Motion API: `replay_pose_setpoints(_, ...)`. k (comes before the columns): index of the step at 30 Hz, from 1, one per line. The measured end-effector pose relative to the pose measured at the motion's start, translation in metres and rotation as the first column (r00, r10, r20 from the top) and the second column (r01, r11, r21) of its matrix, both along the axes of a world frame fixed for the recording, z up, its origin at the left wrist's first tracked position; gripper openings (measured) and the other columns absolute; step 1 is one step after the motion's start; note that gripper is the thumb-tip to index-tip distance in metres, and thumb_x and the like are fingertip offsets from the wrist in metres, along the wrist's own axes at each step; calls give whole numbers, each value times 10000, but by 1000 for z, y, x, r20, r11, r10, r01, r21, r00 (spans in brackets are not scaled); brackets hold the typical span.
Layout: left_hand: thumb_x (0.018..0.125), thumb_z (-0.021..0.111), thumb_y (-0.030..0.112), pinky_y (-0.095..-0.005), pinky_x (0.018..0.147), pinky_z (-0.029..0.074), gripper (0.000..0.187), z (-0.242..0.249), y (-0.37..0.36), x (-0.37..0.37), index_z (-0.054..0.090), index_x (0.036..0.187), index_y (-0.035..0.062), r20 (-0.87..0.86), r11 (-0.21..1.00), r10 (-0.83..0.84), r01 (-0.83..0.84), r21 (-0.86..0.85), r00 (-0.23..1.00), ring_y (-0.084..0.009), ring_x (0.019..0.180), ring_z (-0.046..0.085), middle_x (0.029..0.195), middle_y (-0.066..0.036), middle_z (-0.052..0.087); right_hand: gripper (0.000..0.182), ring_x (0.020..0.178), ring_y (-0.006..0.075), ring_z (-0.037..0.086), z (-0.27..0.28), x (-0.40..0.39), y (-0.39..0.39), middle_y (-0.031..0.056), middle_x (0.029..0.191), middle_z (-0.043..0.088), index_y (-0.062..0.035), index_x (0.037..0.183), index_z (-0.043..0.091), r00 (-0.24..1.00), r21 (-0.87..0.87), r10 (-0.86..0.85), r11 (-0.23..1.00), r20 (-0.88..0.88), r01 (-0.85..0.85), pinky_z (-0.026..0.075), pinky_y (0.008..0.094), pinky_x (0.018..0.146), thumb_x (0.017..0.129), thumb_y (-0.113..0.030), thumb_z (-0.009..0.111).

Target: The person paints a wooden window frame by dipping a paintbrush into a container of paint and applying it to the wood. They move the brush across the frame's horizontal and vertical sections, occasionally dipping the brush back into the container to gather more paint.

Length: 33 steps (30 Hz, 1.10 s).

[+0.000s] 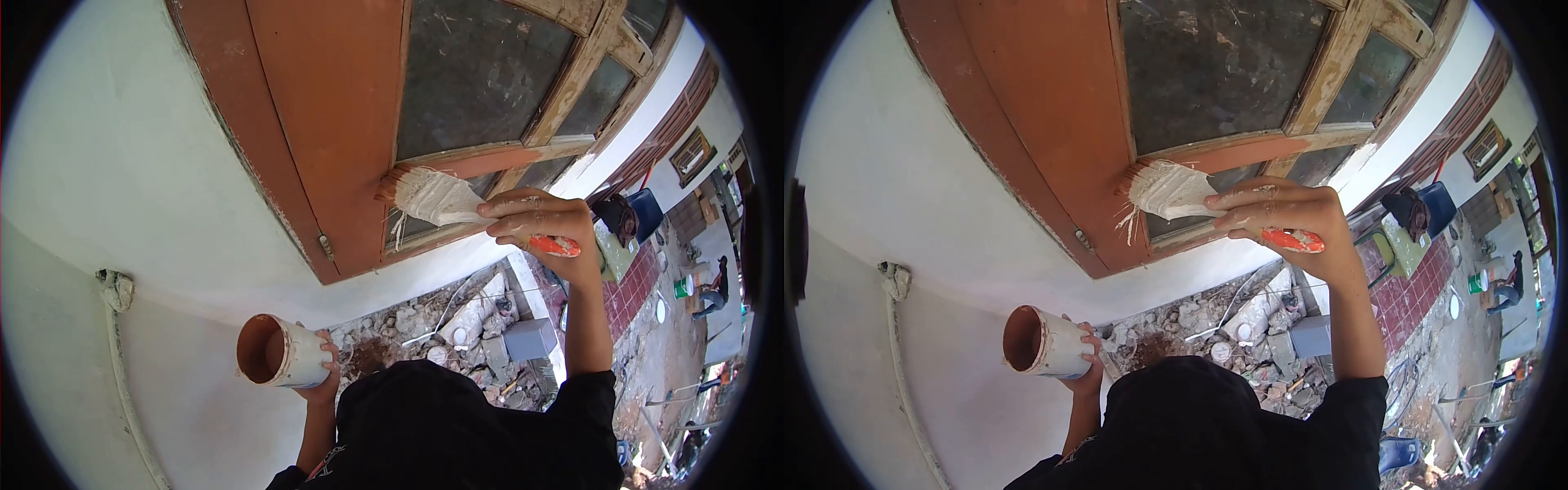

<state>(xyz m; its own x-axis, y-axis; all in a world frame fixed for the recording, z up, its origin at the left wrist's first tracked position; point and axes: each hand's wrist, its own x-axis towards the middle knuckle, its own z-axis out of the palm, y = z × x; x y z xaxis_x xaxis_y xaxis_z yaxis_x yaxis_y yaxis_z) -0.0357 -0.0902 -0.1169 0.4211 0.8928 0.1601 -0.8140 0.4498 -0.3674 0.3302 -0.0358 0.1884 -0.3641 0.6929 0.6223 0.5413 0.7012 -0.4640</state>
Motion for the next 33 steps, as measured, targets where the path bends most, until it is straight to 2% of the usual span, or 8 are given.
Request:
replay_pose_setpoints(11,854,721,452,-431,1009,467,750,0,8,0,414,1528,331,-18,999,-32,32,15,999,-225,1262,406,1428,-51,373,201,999,258,747,-13,9,1,95,1074,768,-85,964,793,997,-40,-55,998,-45,54,608,341,835,764,-64,800)
replay_pose_setpoints(14,861,713,453,-430,1009,466,741,-3,10,0,414,1528,330,-29,999,-42,42,15,999,-222,1261,405,1429,-51,372,203,979,306,738,-14,10,-1,155,1027,766,-15,916,774,992,-72,-72,995,-103,64,584,401,852,718,-18,821)
replay_pose_setpoints(17,870,701,455,-430,1008,467,728,-5,11,0,413,1528,328,-38,999,-43,44,17,998,-221,1262,404,1429,-54,371,183,994,267,749,-16,12,2,102,1064,768,-68,946,789,992,-27,-40,999,-116,38,608,342,832,764,-72,807)
replay_pose_setpoints(20,878,689,457,-431,1003,470,719,-3,10,1,412,1529,327,-42,999,-36,36,13,998,-222,1263,404,1430,-59,372,182,985,267,750,-20,10,3,109,1052,770,-59,939,789,985,-27,9,1000,-171,-14,608,341,831,759,-66,812)
replay_pose_setpoints(22,881,686,458,-431,1000,473,717,0,9,2,410,1529,326,-43,999,-33,34,16,999,-223,1264,404,1432,-62,370,168,964,342,736,-22,9,4,195,994,759,9,862,766,966,-98,25,994,-257,-52,586,435,851,719,-32,844)
replay_pose_setpoints(25,878,690,456,-430,1000,472,723,1,7,2,408,1531,326,-39,1000,-19,19,-3,999,-221,1267,402,1431,-62,369,155,966,354,733,-30,8,10,200,976,758,13,850,762,940,-60,65,994,-335,-91,578,451,863,732,-41,848)
replay_pose_setpoints(29,874,694,456,-429,999,471,728,-2,6,0,408,1531,328,-42,1000,-7,6,-25,999,-218,1267,397,1431,-59,366,130,980,369,727,-47,8,10,202,989,756,20,833,748,913,-37,23,998,-408,-42,566,461,880,746,-25,833)
replay_pose_setpoints(33,875,687,462,-429,991,474,722,4,5,4,412,1530,330,-38,999,-9,8,-37,999,-218,1263,396,1428,-56,369,129,1034,324,723,-73,1,18,193,1033,755,8,884,756,866,7,40,999,-498,-42,582,401,894,773,71,776)
